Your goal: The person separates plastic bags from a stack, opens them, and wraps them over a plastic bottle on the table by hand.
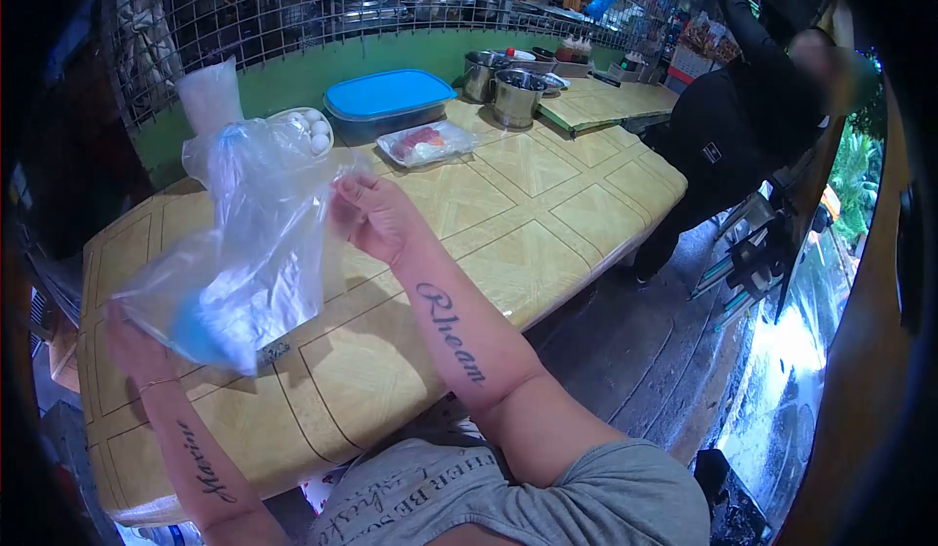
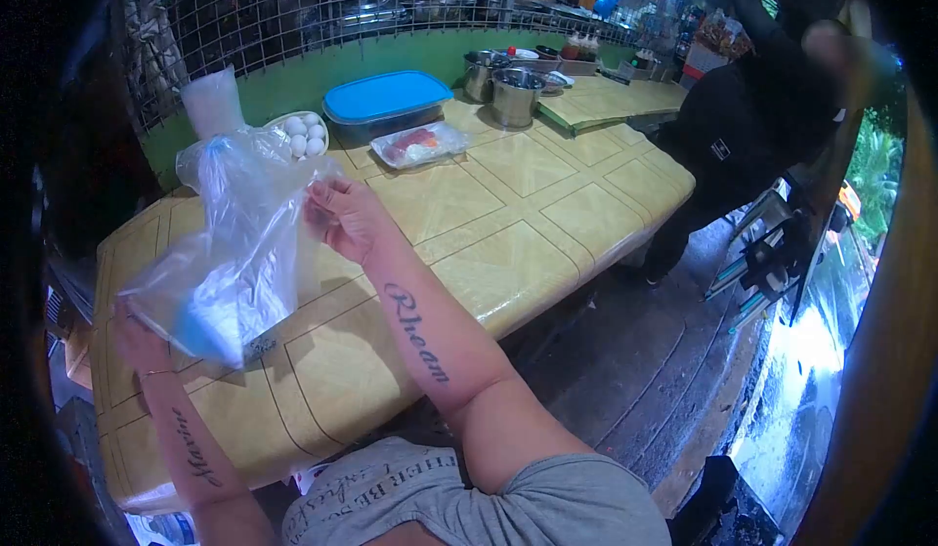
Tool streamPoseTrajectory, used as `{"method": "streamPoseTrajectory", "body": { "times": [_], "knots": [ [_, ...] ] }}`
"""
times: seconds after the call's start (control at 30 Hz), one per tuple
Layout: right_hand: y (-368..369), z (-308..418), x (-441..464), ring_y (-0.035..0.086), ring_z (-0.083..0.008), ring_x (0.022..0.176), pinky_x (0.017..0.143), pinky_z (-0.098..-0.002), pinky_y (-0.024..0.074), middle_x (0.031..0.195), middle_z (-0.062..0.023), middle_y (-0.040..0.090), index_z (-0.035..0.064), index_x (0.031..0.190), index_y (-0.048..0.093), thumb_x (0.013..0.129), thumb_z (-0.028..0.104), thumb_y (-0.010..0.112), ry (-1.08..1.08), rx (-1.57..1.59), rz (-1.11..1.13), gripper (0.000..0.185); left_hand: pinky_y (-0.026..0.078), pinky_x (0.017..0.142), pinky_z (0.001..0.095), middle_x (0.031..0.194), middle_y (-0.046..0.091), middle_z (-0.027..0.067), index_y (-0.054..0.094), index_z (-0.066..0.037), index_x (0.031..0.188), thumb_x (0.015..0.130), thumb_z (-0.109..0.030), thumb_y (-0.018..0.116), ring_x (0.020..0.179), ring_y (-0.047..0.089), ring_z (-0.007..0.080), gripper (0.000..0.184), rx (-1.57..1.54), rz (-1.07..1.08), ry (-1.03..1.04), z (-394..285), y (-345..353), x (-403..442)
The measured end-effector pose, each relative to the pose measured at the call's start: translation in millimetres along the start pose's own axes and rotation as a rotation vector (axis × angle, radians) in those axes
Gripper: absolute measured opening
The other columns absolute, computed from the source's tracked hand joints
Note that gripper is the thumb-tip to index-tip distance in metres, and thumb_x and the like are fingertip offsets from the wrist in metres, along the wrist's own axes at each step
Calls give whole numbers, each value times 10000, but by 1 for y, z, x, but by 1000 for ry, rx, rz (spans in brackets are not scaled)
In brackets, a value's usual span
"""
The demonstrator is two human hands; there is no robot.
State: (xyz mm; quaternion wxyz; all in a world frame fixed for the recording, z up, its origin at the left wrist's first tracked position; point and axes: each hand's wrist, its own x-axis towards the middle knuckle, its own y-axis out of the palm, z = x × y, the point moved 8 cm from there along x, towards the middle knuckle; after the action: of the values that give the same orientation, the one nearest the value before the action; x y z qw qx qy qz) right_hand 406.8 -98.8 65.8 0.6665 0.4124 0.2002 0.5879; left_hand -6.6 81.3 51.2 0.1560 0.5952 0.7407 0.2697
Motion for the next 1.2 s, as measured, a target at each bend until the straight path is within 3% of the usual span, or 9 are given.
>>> {"method": "streamPoseTrajectory", "body": {
  "times": [0.17,0.27,0.4,0.47,0.83,0.9,1.03,1.13,1.2],
  "knots": [
    [30,4,-10,669,-154,844,762,-317,547,961,-65,699,28,1031,658,844,53,748,-57,-100,140,210,498,872,281,1041,633,107,570,15,1081,880,9,616,930,623,175,206,377,-243,761,-101,-5,-49],
    [45,-19,-8,676,-156,822,725,-296,551,927,-74,699,14,1007,664,825,22,752,30,-258,229,203,487,857,281,1009,633,92,575,1,1067,833,29,643,909,615,176,245,380,88,882,-84,42,-87],
    [48,-38,-12,676,-149,777,689,-279,551,891,-77,697,5,971,671,789,-30,758,26,-558,113,205,480,820,314,917,635,80,608,-28,1017,790,-38,717,882,609,202,251,530,792,705,-33,125,-172],
    [55,-43,-14,675,-147,764,687,-283,552,885,-78,696,6,954,675,771,-57,757,9,-597,149,211,491,764,332,860,633,106,630,-33,948,781,-106,768,829,626,234,229,873,942,872,-22,150,-206],
    [71,-49,-29,644,-126,696,607,-247,491,802,-45,660,33,1123,571,696,-35,792,132,-270,327,486,487,685,294,772,639,83,618,-10,836,788,-57,731,726,601,138,131,889,751,518,-2,143,-180],
    [66,-37,-24,642,-142,724,649,-302,518,816,-18,654,73,1086,588,757,115,828,11,-104,475,409,477,697,278,768,628,42,617,-20,841,796,-49,708,729,571,107,105,920,660,536,-4,136,-160],
    [58,-21,-20,616,-126,708,651,-303,506,808,-3,656,122,1061,618,874,113,724,7,61,364,215,464,775,289,911,633,40,639,-48,935,803,-107,697,869,568,131,156,860,562,449,-8,113,-123],
    [54,-21,-18,627,-154,717,669,-321,531,826,-41,666,92,1091,637,916,66,670,26,52,261,180,443,876,324,1061,623,100,649,-69,1042,779,-213,746,995,567,214,315,463,563,639,-51,108,-137],
    [54,-23,-20,633,-175,725,675,-319,541,861,-81,676,60,1144,638,908,72,683,41,-49,158,241,423,919,346,1129,591,115,641,-79,1093,754,-255,762,1049,535,248,401,601,683,954,-75,126,-181]
  ]
}}
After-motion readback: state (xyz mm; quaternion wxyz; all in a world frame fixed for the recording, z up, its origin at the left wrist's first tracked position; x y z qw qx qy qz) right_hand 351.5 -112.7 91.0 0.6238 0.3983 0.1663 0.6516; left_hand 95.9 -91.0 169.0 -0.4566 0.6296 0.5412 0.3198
